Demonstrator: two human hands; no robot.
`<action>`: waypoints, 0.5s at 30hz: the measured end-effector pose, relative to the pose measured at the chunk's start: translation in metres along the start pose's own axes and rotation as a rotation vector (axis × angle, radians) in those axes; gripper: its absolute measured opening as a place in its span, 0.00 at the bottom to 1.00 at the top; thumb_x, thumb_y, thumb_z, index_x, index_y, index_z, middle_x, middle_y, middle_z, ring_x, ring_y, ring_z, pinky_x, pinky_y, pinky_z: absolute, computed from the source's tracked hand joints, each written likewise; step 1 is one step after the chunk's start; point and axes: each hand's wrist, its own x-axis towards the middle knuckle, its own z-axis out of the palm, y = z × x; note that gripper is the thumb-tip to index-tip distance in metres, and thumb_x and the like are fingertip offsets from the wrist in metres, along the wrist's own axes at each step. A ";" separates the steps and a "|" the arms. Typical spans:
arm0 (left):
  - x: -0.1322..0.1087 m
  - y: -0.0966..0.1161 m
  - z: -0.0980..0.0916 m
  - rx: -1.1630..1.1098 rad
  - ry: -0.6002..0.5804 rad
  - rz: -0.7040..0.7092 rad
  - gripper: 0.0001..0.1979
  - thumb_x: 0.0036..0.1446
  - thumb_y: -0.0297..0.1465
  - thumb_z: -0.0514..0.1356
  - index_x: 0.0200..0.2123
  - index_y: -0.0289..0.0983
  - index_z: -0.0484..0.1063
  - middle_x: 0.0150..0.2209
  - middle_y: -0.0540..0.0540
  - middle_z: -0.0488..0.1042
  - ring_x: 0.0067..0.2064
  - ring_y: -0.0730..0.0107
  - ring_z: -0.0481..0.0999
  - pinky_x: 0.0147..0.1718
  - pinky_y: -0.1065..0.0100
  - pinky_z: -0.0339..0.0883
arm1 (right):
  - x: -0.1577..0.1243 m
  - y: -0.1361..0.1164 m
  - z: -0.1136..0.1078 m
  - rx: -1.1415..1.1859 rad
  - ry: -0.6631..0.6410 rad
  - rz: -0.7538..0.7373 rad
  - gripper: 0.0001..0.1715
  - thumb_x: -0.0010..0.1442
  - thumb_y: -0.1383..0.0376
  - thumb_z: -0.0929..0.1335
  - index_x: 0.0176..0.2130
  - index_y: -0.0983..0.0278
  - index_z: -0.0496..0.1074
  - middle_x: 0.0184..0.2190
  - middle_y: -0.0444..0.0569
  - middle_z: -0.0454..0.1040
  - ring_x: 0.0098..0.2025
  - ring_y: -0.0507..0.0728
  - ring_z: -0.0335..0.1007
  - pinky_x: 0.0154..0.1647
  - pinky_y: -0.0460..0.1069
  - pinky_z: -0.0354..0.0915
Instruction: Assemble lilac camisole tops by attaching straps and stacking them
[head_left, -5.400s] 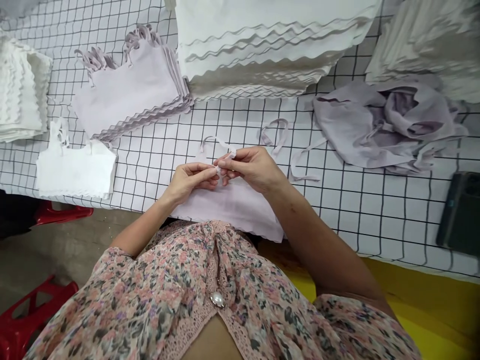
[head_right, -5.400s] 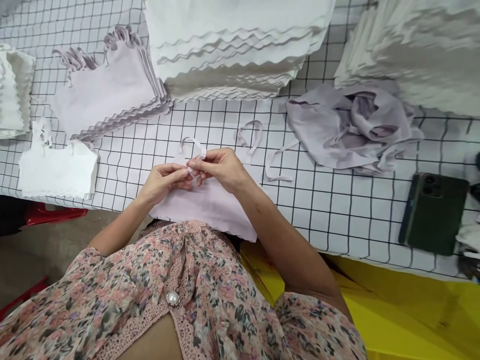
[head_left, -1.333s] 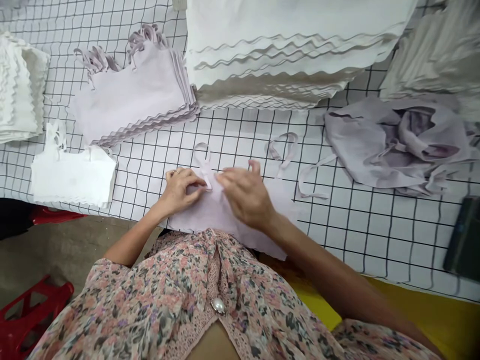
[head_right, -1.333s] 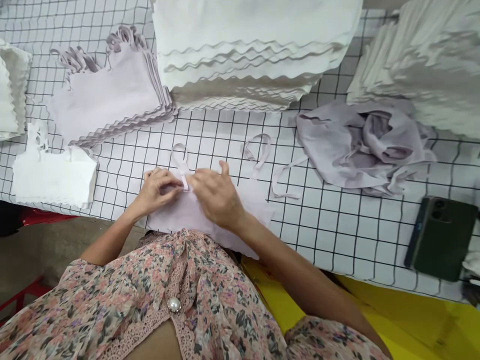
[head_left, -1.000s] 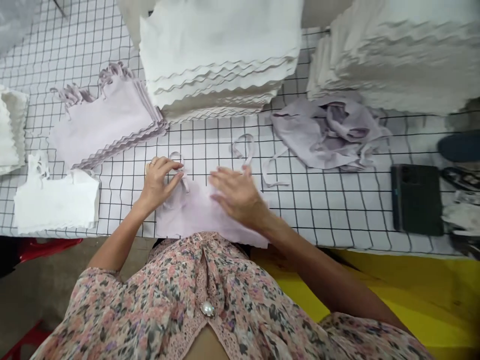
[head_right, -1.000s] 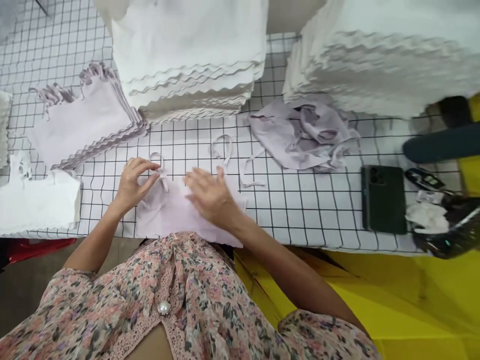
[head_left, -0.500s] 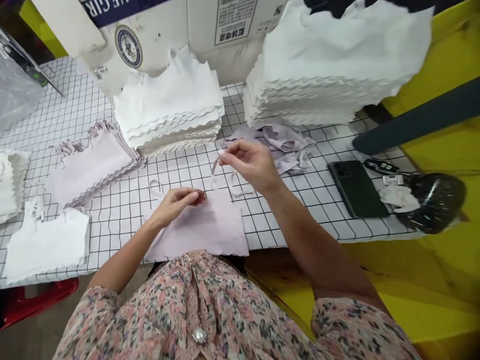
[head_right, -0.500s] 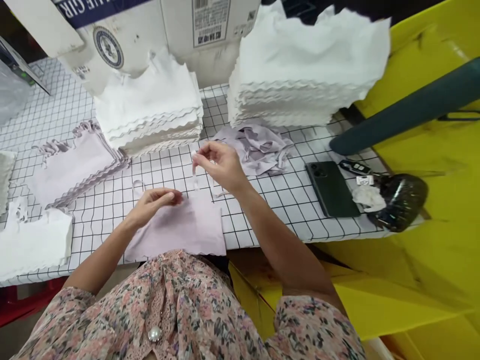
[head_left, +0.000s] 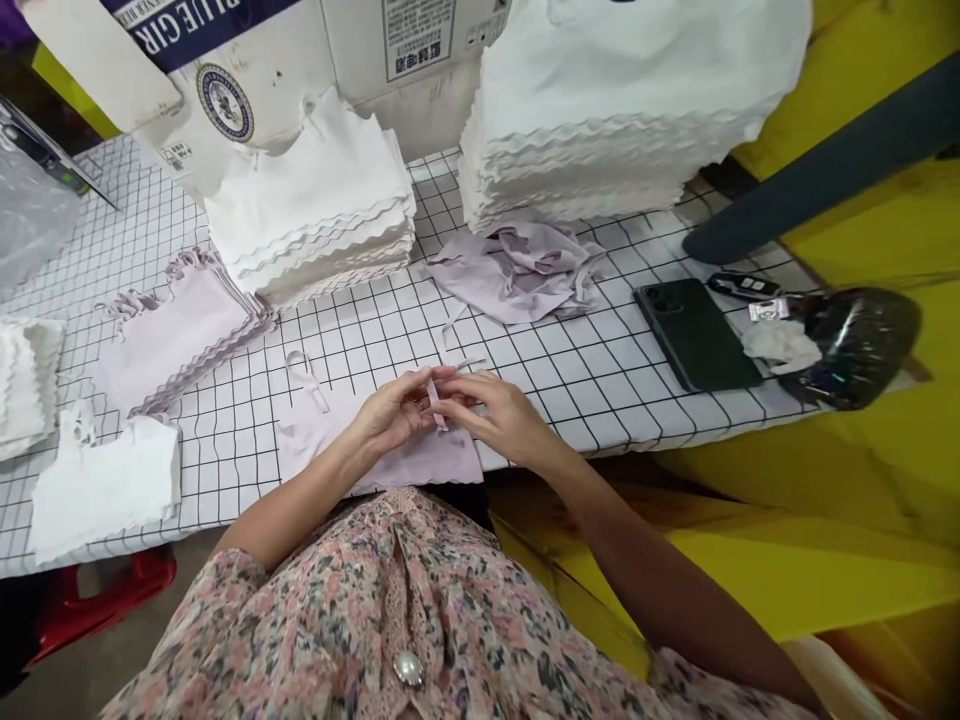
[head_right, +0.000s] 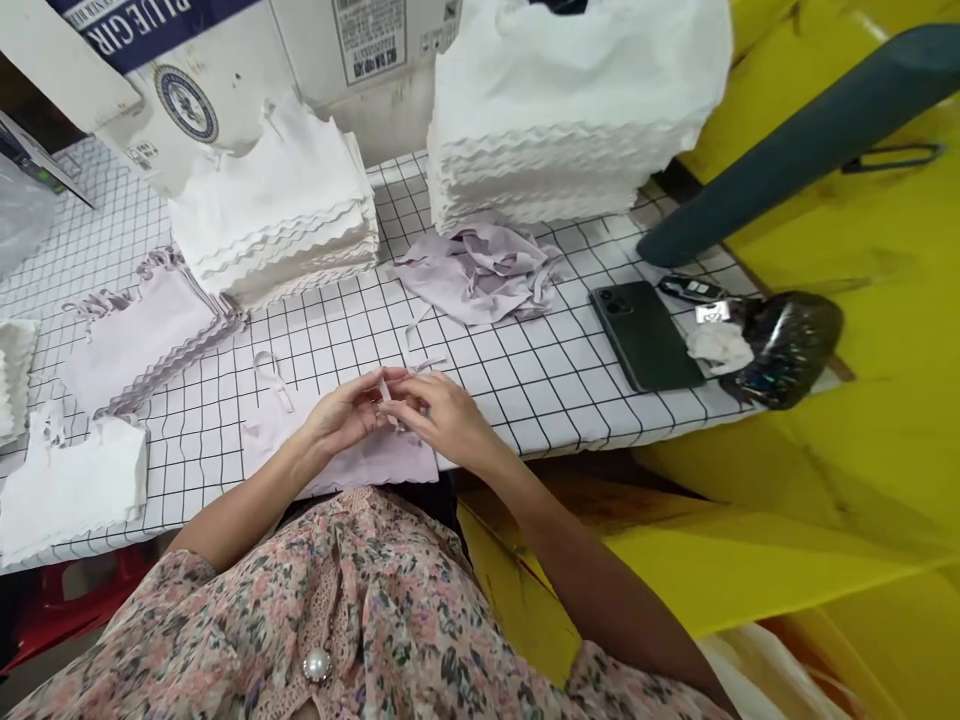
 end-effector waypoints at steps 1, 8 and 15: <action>0.000 0.000 0.000 0.017 0.020 0.010 0.12 0.71 0.32 0.62 0.43 0.33 0.84 0.36 0.41 0.84 0.35 0.68 0.83 0.37 0.69 0.76 | 0.006 0.002 0.007 -0.034 -0.012 0.009 0.21 0.66 0.51 0.72 0.27 0.60 0.72 0.29 0.50 0.76 0.39 0.61 0.71 0.40 0.56 0.68; 0.013 0.011 -0.002 0.008 0.152 0.133 0.12 0.72 0.30 0.61 0.37 0.33 0.82 0.43 0.39 0.85 0.49 0.62 0.86 0.60 0.59 0.76 | -0.024 -0.002 -0.002 0.044 -0.128 -0.077 0.27 0.67 0.48 0.72 0.24 0.60 0.70 0.24 0.47 0.71 0.37 0.59 0.64 0.42 0.55 0.65; 0.016 0.025 -0.013 0.109 0.149 0.107 0.15 0.75 0.35 0.60 0.41 0.31 0.82 0.45 0.35 0.86 0.48 0.61 0.87 0.61 0.56 0.76 | -0.022 -0.002 -0.014 0.598 -0.083 0.277 0.31 0.47 0.39 0.82 0.24 0.62 0.79 0.25 0.48 0.74 0.31 0.55 0.69 0.37 0.53 0.66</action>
